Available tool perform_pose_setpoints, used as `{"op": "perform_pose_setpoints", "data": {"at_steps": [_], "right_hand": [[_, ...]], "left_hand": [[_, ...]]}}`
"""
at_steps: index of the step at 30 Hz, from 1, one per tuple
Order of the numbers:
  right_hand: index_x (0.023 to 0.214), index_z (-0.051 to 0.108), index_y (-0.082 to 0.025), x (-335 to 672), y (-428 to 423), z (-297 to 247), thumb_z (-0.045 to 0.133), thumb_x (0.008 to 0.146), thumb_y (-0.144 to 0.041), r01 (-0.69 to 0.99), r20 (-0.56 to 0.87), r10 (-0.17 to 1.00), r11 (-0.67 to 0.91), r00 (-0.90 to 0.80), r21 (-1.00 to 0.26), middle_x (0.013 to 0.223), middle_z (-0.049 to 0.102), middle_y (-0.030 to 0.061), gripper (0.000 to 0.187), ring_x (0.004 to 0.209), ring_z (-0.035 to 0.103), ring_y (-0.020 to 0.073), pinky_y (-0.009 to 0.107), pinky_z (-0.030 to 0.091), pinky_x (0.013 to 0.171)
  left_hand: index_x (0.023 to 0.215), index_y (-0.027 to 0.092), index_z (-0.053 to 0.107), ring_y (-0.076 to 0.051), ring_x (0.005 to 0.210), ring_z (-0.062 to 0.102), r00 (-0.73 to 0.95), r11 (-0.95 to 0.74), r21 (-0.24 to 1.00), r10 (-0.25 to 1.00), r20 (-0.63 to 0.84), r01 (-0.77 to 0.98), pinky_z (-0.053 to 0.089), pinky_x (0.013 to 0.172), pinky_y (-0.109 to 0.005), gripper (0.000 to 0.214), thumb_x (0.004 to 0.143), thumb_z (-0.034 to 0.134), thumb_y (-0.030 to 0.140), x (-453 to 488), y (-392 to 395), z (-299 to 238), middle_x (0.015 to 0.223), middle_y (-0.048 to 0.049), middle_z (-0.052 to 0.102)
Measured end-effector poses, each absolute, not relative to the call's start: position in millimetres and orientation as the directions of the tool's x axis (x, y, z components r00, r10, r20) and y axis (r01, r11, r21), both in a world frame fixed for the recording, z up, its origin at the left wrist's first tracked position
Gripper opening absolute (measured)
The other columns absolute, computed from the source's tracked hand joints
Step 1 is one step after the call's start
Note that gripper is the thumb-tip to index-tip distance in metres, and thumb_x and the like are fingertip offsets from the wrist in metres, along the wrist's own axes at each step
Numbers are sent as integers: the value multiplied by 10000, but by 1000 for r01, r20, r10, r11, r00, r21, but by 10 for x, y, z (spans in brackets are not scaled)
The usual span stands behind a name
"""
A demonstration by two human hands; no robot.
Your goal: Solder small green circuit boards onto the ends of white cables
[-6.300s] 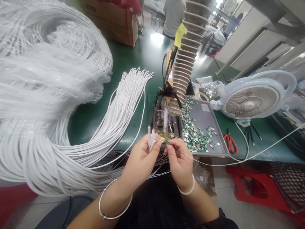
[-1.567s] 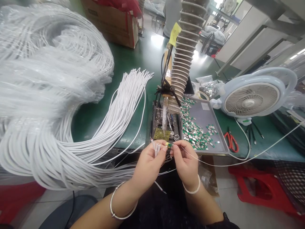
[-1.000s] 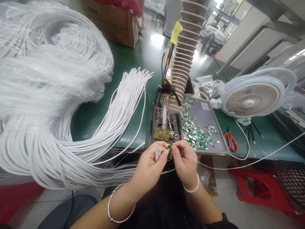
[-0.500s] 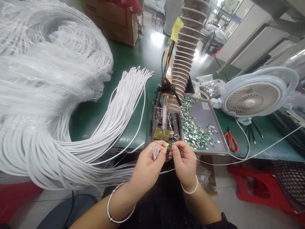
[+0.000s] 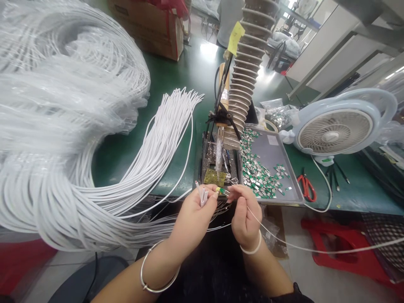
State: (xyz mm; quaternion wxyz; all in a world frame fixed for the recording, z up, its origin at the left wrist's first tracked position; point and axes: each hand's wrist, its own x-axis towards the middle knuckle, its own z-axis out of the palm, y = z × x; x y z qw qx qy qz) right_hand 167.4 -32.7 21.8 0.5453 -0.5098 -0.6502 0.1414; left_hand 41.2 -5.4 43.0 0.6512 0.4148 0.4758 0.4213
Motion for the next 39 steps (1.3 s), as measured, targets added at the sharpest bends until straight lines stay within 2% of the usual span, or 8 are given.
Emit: {"op": "perform_pose_setpoints", "data": {"at_steps": [5, 8, 13, 20, 29, 39], "right_hand": [[1238, 460, -220, 1671, -322, 156, 347, 908, -112, 495, 670, 730, 537, 134, -683, 1036, 633, 79, 365, 836, 642, 149, 307, 580, 660], [1174, 513, -223, 1667, -299, 165, 401, 889, -85, 511, 686, 721, 556, 96, -656, 1028, 659, 74, 336, 859, 661, 159, 323, 589, 708], [1072, 574, -213, 1674, -261, 216, 460, 861, -71, 549, 715, 698, 586, 31, -596, 997, 671, 79, 279, 959, 643, 189, 371, 566, 795], [1044, 585, -211, 1640, -225, 266, 474, 848, -66, 608, 724, 690, 570, 12, -553, 975, 656, 86, 267, 936, 637, 192, 376, 558, 778], [1059, 576, -211, 1616, -171, 312, 467, 851, -63, 626, 739, 674, 575, 3, -527, 981, 636, 87, 278, 934, 629, 188, 378, 558, 780], [1043, 576, -218, 1588, -164, 340, 465, 859, -82, 644, 747, 664, 572, 0, -508, 964, 638, 84, 254, 912, 637, 191, 382, 567, 761]], "left_hand": [[806, 188, 534, -107, 562, 392, 188, 328, 931, 936, -298, -158, 332, 564, -238, 90, 818, 510, 273, 409, -20, 434, 623, 52, 461], [840, 193, 542, -117, 572, 415, 192, 332, 929, 934, -300, -165, 336, 567, -237, 95, 823, 506, 279, 412, -11, 462, 588, 60, 442], [802, 197, 533, -141, 717, 502, 169, 297, 932, 949, -265, -208, 385, 692, -242, 48, 807, 521, 244, 427, 12, 522, 603, 52, 454], [763, 196, 516, -113, 589, 418, 165, 295, 937, 950, -266, -187, 363, 614, -238, 76, 813, 518, 253, 417, 34, 515, 614, 61, 449], [864, 186, 528, -93, 521, 336, 187, 318, 923, 941, -280, -216, 337, 572, -220, 81, 818, 511, 250, 409, 51, 568, 579, 85, 395], [846, 187, 560, -102, 573, 428, 155, 284, 938, 954, -256, -201, 380, 634, -224, 70, 802, 527, 230, 397, 60, 601, 653, 53, 496]]}}
